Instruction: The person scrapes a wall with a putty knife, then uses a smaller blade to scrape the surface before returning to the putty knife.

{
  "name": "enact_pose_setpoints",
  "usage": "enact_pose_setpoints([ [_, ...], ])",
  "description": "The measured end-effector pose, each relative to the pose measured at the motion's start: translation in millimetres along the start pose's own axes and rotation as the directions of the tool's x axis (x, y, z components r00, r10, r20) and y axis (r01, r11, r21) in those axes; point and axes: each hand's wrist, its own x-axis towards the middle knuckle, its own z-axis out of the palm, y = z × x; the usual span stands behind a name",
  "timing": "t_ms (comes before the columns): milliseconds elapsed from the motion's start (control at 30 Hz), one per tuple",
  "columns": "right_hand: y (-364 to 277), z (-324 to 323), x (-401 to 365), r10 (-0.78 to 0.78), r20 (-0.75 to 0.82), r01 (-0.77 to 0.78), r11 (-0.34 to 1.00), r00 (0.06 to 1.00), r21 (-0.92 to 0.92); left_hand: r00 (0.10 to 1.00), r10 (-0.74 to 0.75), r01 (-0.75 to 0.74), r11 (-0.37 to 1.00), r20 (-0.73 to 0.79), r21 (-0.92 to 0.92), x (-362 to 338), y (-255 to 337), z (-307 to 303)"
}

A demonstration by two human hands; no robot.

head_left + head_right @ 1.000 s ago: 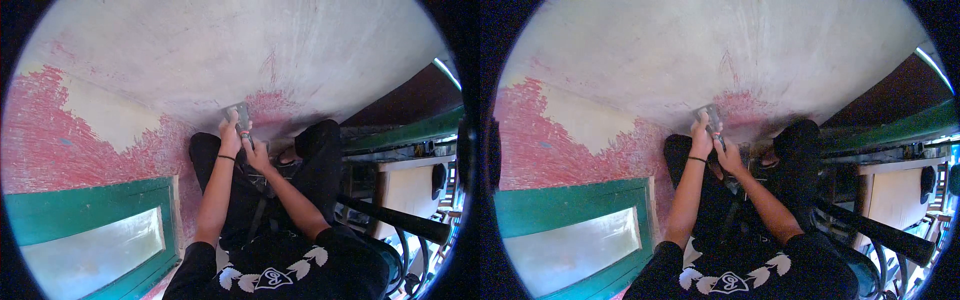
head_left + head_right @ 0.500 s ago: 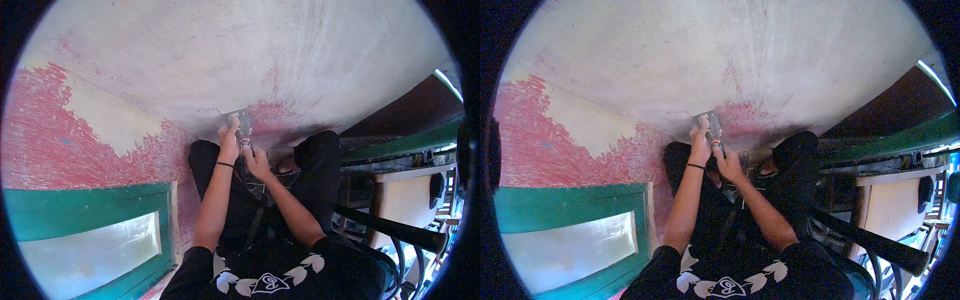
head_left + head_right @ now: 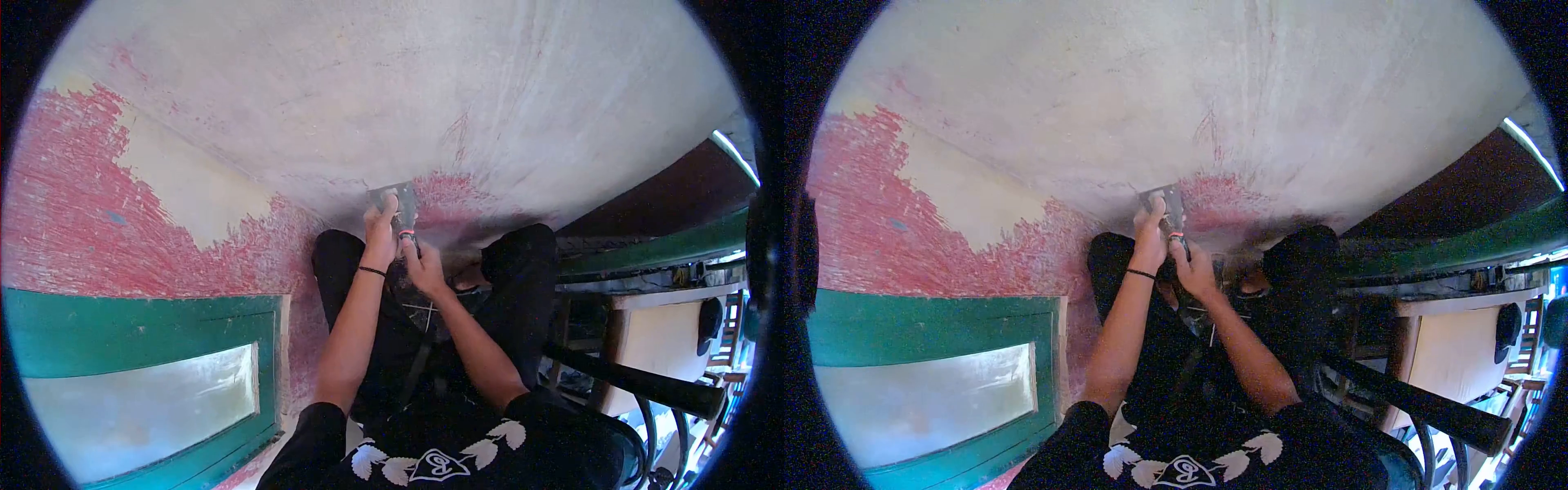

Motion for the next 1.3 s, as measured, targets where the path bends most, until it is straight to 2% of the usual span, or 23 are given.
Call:
enact_pose_setpoints([
  [100, 1, -3, 0, 0.096, 0.055, -0.099, 0.993, 0.994, 0.062, 0.998, -0.066, 0.066, 0.998, -0.018, -0.018, -9, -5, -5],
  [133, 5, -5, -2, 0.083, 0.038, -0.085, 0.996, 0.996, 0.042, 0.996, -0.084, 0.084, 0.996, -0.017, -0.02, -5, -7, -5],
  [200, 11, -4, -9, 0.055, 0.002, -0.055, 0.998, 0.998, 0.008, 0.997, -0.062, 0.061, 0.998, -0.04, -0.02, -7, -12, 0],
  [333, 10, 1, -6, 0.094, 0.023, -0.096, 0.992, 0.995, 0.077, 0.999, -0.054, 0.054, 0.998, -0.004, 0.01, -8, -1, 0],
  [400, 10, 6, -9, 0.133, 0.025, -0.135, 0.987, 0.991, 0.092, 0.996, -0.075, 0.075, 0.997, -0.045, 0.0, -9, -9, -4],
  [500, 11, -2, -8, 0.133, 0.065, -0.136, 0.989, 0.989, 0.053, 0.998, -0.039, 0.04, 0.999, -0.057, 0.004, -9, -12, -3],
  [600, 15, 9, -11, 0.131, 0.06, -0.138, 0.982, 0.989, 0.13, 0.998, -0.027, 0.031, 0.997, -0.054, 0.074, -10, -5, -5],
  [700, 14, 15, -12, 0.022, -0.06, -0.021, 1.0, 0.998, 0.013, 0.995, -0.064, 0.068, 0.996, -0.075, 0.052, -13, -10, -5],
  [833, 3, 5, -2, -0.028, -0.015, 0.029, 0.998, 0.999, 0.062, 0.999, -0.015, 0.016, 0.999, -0.048, 0.03, -7, -9, -2],
  [900, 3, 6, -6, -0.025, -0.019, 0.026, 0.998, 1.0, 0.061, 0.997, -0.042, 0.045, 0.998, -0.07, 0.041, -7, -9, -5],
  [1000, 18, 10, -5, -0.067, -0.104, 0.054, 0.991, 0.992, -0.122, 0.996, -0.07, 0.071, 0.997, -0.061, 0.013, -12, -14, -3],
  [1100, 8, -3, -2, 0.079, 0.049, -0.077, 0.996, 0.996, -0.042, 0.998, -0.029, 0.028, 0.999, -0.055, -0.015, -6, -10, 0],
  [1233, 2, -3, -1, -0.068, -0.037, 0.065, 0.996, 0.997, -0.063, 1.0, -0.016, 0.015, 0.999, 0.026, 0.028, -2, -5, -7],
  [1300, 8, 1, 0, -0.133, -0.109, 0.131, 0.991, 0.985, -0.024, 0.996, -0.09, 0.09, 0.996, -0.008, 0.0, -6, -13, -5],
])
